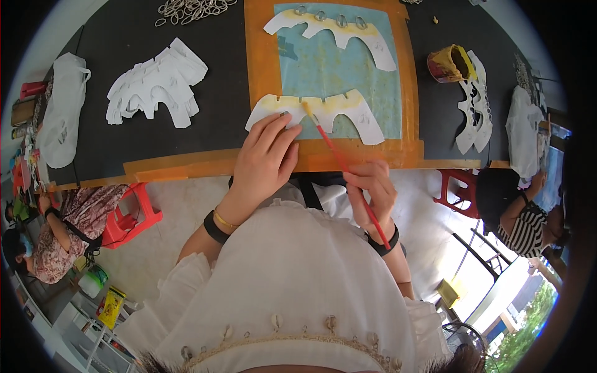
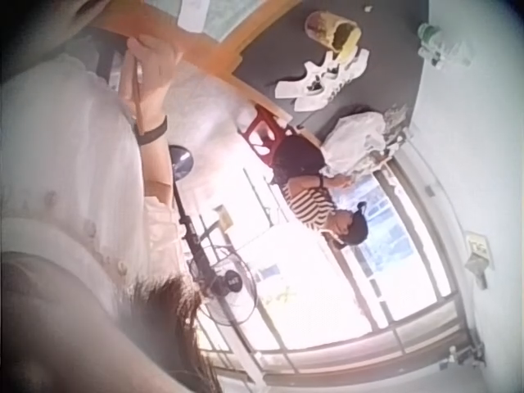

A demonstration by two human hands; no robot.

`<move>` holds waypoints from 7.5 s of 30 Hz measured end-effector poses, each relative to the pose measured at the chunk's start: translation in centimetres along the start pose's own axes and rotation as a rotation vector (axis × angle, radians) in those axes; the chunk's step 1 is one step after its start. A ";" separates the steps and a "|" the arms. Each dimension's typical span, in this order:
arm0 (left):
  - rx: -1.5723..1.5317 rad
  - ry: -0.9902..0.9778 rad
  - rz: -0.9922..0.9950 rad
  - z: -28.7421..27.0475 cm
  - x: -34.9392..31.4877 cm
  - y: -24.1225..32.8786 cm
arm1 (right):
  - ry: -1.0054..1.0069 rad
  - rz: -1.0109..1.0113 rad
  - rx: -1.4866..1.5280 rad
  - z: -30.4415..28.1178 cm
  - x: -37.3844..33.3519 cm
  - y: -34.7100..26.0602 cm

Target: Applying yellow adhesive using a brush to white shoe component parts on a workstation.

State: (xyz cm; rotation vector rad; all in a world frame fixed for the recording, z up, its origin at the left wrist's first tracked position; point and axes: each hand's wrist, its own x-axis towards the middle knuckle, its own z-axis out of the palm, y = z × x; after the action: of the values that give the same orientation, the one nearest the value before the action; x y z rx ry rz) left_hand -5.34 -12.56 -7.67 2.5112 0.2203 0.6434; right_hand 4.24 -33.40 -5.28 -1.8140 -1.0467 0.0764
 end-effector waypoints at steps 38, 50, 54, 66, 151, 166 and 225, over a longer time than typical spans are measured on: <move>0.030 -0.004 0.029 0.3 0.0 0.1 | 0.253 0.353 0.523 -4.0 0.6 1.4; 0.087 -0.050 0.037 0.0 0.2 1.0 | 0.936 0.175 -0.332 -16.1 5.4 0.7; 0.081 -0.053 0.025 0.3 0.1 0.8 | 0.714 0.156 -0.346 -16.6 8.3 2.5; 0.081 -0.049 0.022 0.1 -0.1 0.9 | 0.375 0.085 -0.540 -15.2 13.8 7.9; 0.002 0.103 -0.001 0.8 -0.6 -0.1 | -0.204 -0.043 0.140 0.8 6.7 -0.1; -0.003 0.087 -0.004 0.5 -0.2 0.0 | -0.071 0.040 0.101 -1.6 3.2 -0.1; -0.220 -0.258 -0.158 -6.0 7.5 -2.9 | -0.085 0.087 -0.212 -2.1 7.1 5.7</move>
State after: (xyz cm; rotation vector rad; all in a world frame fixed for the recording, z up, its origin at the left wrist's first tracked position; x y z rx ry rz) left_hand -1.82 -5.26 -1.78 2.3071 0.2359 0.2610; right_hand 13.13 -30.81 -5.94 -2.0638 -1.0677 0.0998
